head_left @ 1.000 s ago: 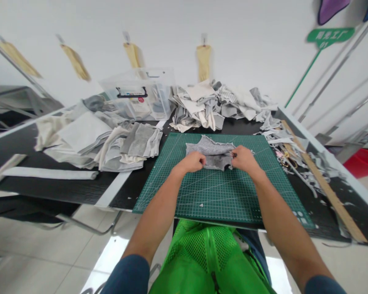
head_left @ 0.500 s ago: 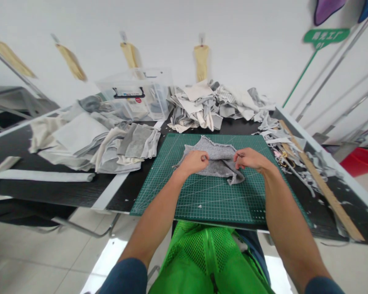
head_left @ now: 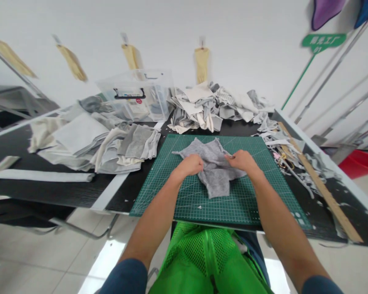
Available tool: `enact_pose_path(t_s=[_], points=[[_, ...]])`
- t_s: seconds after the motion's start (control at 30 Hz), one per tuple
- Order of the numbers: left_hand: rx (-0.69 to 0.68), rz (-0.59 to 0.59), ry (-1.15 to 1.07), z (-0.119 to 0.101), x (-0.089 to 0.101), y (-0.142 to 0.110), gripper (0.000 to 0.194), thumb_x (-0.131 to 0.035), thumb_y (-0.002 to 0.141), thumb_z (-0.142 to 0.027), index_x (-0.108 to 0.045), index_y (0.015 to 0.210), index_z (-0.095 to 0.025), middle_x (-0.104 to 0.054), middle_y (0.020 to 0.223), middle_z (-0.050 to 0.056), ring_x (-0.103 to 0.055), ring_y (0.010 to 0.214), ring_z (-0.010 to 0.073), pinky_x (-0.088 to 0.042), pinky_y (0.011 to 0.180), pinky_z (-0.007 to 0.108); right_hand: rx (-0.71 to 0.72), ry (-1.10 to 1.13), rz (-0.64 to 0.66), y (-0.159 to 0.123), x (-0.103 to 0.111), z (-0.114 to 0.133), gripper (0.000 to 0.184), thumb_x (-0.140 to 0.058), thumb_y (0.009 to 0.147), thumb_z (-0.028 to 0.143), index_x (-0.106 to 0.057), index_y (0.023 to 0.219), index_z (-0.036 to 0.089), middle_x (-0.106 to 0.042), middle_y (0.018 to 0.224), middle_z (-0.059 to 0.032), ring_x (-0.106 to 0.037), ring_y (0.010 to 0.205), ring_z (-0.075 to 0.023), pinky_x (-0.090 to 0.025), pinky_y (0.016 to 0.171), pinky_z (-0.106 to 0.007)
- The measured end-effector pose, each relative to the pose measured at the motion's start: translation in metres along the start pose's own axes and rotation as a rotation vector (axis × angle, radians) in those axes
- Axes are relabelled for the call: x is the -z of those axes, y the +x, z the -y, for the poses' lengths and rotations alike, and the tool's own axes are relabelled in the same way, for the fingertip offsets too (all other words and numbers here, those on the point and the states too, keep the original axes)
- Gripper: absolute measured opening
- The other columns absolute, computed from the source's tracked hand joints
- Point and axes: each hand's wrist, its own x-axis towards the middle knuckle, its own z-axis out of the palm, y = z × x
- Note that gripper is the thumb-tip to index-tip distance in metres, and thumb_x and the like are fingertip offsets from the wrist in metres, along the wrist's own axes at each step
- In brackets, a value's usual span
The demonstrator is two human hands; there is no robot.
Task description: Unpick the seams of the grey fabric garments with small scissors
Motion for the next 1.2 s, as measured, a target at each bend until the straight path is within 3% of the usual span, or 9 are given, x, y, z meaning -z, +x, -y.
enact_pose_path(t_s=[0.1,0.3,0.4,0.5,0.63,0.77,0.9,1.03,1.2], points=[[0.163,-0.112,0.085,0.006,0.007,0.001,0.017,-0.063,0.070,-0.011,-0.073,0.060,-0.019,-0.068,0.061,0.010,-0.070,0.079,0.0267,-0.051,0.087,0.037,-0.070,0.068,0.026,0.000,0.005,-0.001,0.052,-0.054,0.093,0.059,-0.077,0.073,0.017,-0.071,0.065,-0.0157,-0.073,0.081,-0.0308,-0.052,0.080,-0.037],[0.283,-0.471,0.222,0.013,0.005,0.003,0.029,-0.068,0.078,-0.029,-0.075,0.103,-0.016,-0.074,0.110,0.021,-0.069,0.109,0.0345,-0.050,0.096,0.041,-0.207,0.083,-0.163,0.002,-0.001,-0.003,0.049,-0.063,0.087,0.062,-0.074,0.103,0.017,-0.076,0.097,-0.0210,-0.074,0.095,-0.0325,-0.052,0.081,-0.037],[0.487,-0.383,0.207,0.026,0.006,0.004,0.051,-0.082,0.066,-0.043,-0.072,0.108,-0.016,-0.073,0.113,0.024,-0.069,0.110,0.0384,-0.052,0.090,0.042,-0.171,0.048,-0.050,0.003,-0.010,-0.009,0.056,-0.070,0.081,0.063,-0.072,0.106,0.013,-0.076,0.102,-0.0219,-0.073,0.097,-0.0318,-0.052,0.081,-0.036],[0.595,-0.251,0.138,0.041,0.011,0.007,0.038,-0.081,0.065,-0.032,-0.074,0.098,-0.015,-0.075,0.105,0.023,-0.071,0.107,0.0376,-0.052,0.084,0.037,-0.133,0.053,-0.007,0.006,-0.013,-0.018,0.030,-0.071,0.085,0.044,-0.074,0.095,0.015,-0.076,0.102,-0.0183,-0.072,0.098,-0.0278,-0.050,0.082,-0.032],[0.561,-0.294,0.103,0.050,0.021,0.011,0.020,-0.066,0.075,-0.017,-0.073,0.093,-0.012,-0.076,0.100,0.021,-0.072,0.104,0.0321,-0.050,0.082,0.032,-0.181,0.222,-0.183,0.010,-0.008,-0.027,0.018,-0.061,0.089,0.028,-0.073,0.096,0.015,-0.075,0.098,-0.0154,-0.069,0.094,-0.0247,-0.047,0.082,-0.030],[0.379,-0.573,-0.172,0.048,0.030,0.009,0.045,-0.055,0.081,-0.011,-0.064,0.125,-0.012,-0.074,0.090,0.009,-0.070,0.083,0.0212,-0.052,0.080,0.031,-0.135,0.584,-0.457,0.009,0.003,-0.033,0.040,-0.051,0.092,0.028,-0.066,0.126,0.014,-0.071,0.095,-0.0097,-0.062,0.078,-0.0200,-0.047,0.075,-0.030],[0.080,-0.698,-0.354,0.041,0.036,0.004,0.060,-0.053,0.073,-0.004,-0.064,0.130,-0.018,-0.073,0.096,0.005,-0.068,0.086,0.0192,-0.053,0.088,0.034,0.084,0.801,-0.359,0.003,0.015,-0.035,0.045,-0.049,0.095,0.038,-0.067,0.130,0.017,-0.067,0.084,-0.0035,-0.054,0.066,-0.0164,-0.046,0.068,-0.030],[0.075,-0.671,-0.140,0.034,0.040,0.000,0.050,-0.059,0.065,-0.004,-0.075,0.111,-0.017,-0.070,0.110,0.010,-0.065,0.103,0.0259,-0.051,0.097,0.038,0.167,0.581,-0.244,0.001,0.020,-0.031,0.050,-0.076,0.078,0.042,-0.073,0.122,0.018,-0.071,0.098,-0.0076,-0.061,0.083,-0.0208,-0.049,0.081,-0.034],[0.166,-0.867,0.005,0.029,0.048,-0.007,0.031,-0.060,0.071,-0.009,-0.078,0.092,-0.020,-0.065,0.095,0.009,-0.063,0.100,0.0281,-0.049,0.097,0.042,0.125,0.382,-0.441,0.001,0.026,-0.024,0.019,-0.071,0.080,0.032,-0.078,0.090,0.018,-0.069,0.092,-0.0108,-0.062,0.093,-0.0265,-0.047,0.089,-0.039]])
